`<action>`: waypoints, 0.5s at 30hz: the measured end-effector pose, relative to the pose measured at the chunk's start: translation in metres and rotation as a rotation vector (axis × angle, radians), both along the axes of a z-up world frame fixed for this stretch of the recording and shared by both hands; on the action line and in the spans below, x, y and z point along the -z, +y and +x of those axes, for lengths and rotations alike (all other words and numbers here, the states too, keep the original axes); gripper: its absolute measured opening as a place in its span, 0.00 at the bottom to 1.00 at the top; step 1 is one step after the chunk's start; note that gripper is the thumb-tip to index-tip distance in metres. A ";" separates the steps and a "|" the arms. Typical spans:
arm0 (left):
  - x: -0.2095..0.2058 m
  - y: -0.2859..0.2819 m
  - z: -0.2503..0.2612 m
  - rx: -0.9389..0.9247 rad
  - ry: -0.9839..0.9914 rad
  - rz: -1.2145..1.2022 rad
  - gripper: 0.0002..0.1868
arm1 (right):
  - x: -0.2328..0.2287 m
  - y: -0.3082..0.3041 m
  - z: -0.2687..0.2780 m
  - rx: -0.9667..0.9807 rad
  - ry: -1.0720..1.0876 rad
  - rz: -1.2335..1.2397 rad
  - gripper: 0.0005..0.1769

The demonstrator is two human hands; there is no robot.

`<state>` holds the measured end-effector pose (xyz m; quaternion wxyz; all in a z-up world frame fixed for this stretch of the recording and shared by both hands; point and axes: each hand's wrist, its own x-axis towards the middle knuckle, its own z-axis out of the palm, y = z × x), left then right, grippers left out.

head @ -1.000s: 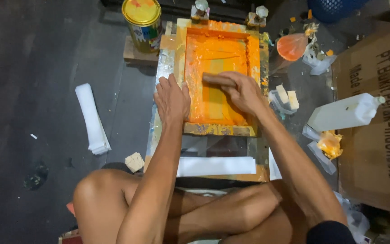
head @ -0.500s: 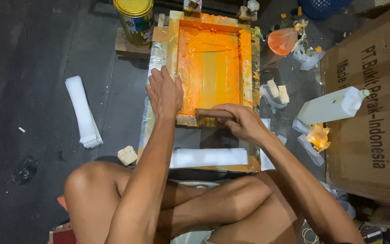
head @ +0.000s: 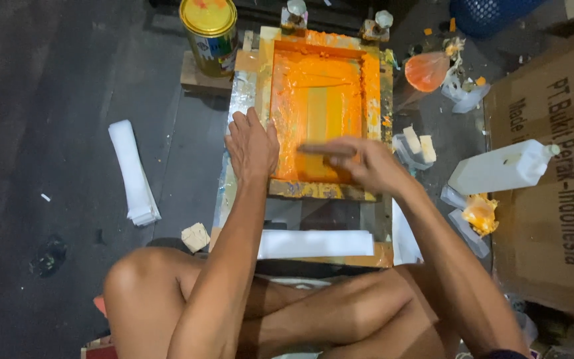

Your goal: The person sits on the floor and uses a squeegee to spread orange ink across a screen printing frame. They then place a white sheet of paper under the frame, pull the squeegee across the screen to transfer the ink, and peel the printed paper off to reveal the result.

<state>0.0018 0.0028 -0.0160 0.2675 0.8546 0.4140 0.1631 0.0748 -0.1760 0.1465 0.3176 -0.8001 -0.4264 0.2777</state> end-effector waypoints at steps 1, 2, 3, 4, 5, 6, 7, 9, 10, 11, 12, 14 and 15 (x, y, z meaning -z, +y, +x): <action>-0.002 0.000 0.000 -0.002 -0.003 0.004 0.26 | 0.021 0.007 0.024 -0.002 -0.003 0.004 0.21; -0.004 0.000 -0.001 0.001 0.015 -0.006 0.26 | 0.043 0.013 0.047 0.020 -0.161 0.033 0.20; -0.006 -0.001 -0.002 0.003 0.033 -0.016 0.26 | 0.065 0.019 0.070 0.042 -0.319 0.061 0.20; -0.006 0.000 -0.001 0.007 0.030 -0.006 0.26 | 0.081 0.027 0.088 0.048 -0.322 0.070 0.20; -0.005 0.001 -0.001 0.012 0.030 -0.017 0.27 | 0.096 0.036 0.106 0.096 -0.305 0.126 0.20; -0.003 0.001 -0.001 0.015 0.032 -0.033 0.27 | 0.113 0.044 0.124 0.141 -0.286 0.177 0.21; -0.005 0.002 0.001 0.017 0.031 -0.027 0.27 | 0.114 0.045 0.127 0.144 -0.287 0.182 0.21; -0.003 0.000 -0.001 0.008 0.025 -0.037 0.27 | 0.123 0.046 0.128 0.129 -0.310 0.111 0.21; -0.004 0.000 -0.001 0.006 0.034 -0.046 0.27 | 0.120 0.041 0.120 0.126 -0.301 0.101 0.21; -0.004 -0.001 -0.002 0.002 0.030 -0.035 0.26 | 0.117 0.037 0.112 0.114 -0.284 0.083 0.21; -0.005 -0.002 -0.001 -0.001 0.021 -0.023 0.26 | 0.112 0.031 0.105 0.103 -0.273 0.066 0.22; -0.006 -0.002 -0.002 0.001 0.011 -0.016 0.26 | 0.080 0.020 0.064 0.101 -0.224 0.037 0.23; -0.006 -0.003 -0.002 0.004 -0.002 0.000 0.26 | 0.062 0.014 0.044 0.101 -0.179 0.016 0.24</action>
